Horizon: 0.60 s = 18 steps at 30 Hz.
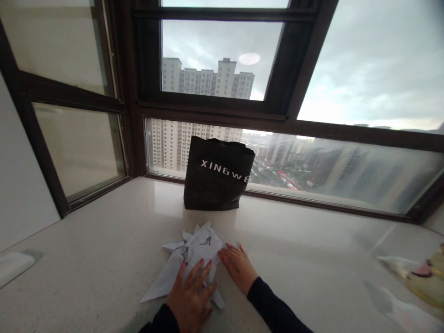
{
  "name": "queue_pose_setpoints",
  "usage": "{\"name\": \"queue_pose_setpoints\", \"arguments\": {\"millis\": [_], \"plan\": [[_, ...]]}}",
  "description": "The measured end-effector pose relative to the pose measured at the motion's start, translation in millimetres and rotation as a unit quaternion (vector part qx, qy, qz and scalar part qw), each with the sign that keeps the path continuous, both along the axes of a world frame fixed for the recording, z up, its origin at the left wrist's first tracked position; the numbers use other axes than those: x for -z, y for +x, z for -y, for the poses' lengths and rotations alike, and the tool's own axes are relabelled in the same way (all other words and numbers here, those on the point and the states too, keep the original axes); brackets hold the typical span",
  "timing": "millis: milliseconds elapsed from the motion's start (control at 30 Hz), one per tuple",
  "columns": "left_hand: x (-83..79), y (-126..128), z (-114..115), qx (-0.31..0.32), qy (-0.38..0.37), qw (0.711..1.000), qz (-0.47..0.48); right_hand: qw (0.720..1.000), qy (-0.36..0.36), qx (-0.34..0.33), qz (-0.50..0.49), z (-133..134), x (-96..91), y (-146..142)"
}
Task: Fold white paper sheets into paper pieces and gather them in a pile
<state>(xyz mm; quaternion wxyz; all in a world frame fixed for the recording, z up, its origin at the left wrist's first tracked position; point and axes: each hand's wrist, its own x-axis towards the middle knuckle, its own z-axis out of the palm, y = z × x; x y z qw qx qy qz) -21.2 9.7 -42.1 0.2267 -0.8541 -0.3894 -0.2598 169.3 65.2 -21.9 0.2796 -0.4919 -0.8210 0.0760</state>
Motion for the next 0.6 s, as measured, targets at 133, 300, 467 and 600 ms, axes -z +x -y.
{"name": "queue_pose_setpoints", "arguments": {"millis": [133, 300, 467, 600], "plan": [[-10.3, -14.1, 3.7, -0.029, 0.017, 0.999, 0.025, 1.000, -0.022, 0.008, -0.012, -5.3, -9.3, 0.8], [-6.0, -9.5, -1.6, -0.047, -0.009, 0.998, 0.036, 0.997, -0.041, 0.060, -0.004, -29.1, -6.9, -19.3], [14.3, -40.6, -15.6, -0.120, -0.040, 0.992, 0.006, 0.998, -0.059, -0.002, 0.024, -21.3, 5.5, -51.1], [4.7, -52.3, -4.3, -0.148, -0.050, 0.988, 0.005, 0.999, -0.042, 0.017, 0.001, -29.6, 7.4, -56.5]]}}
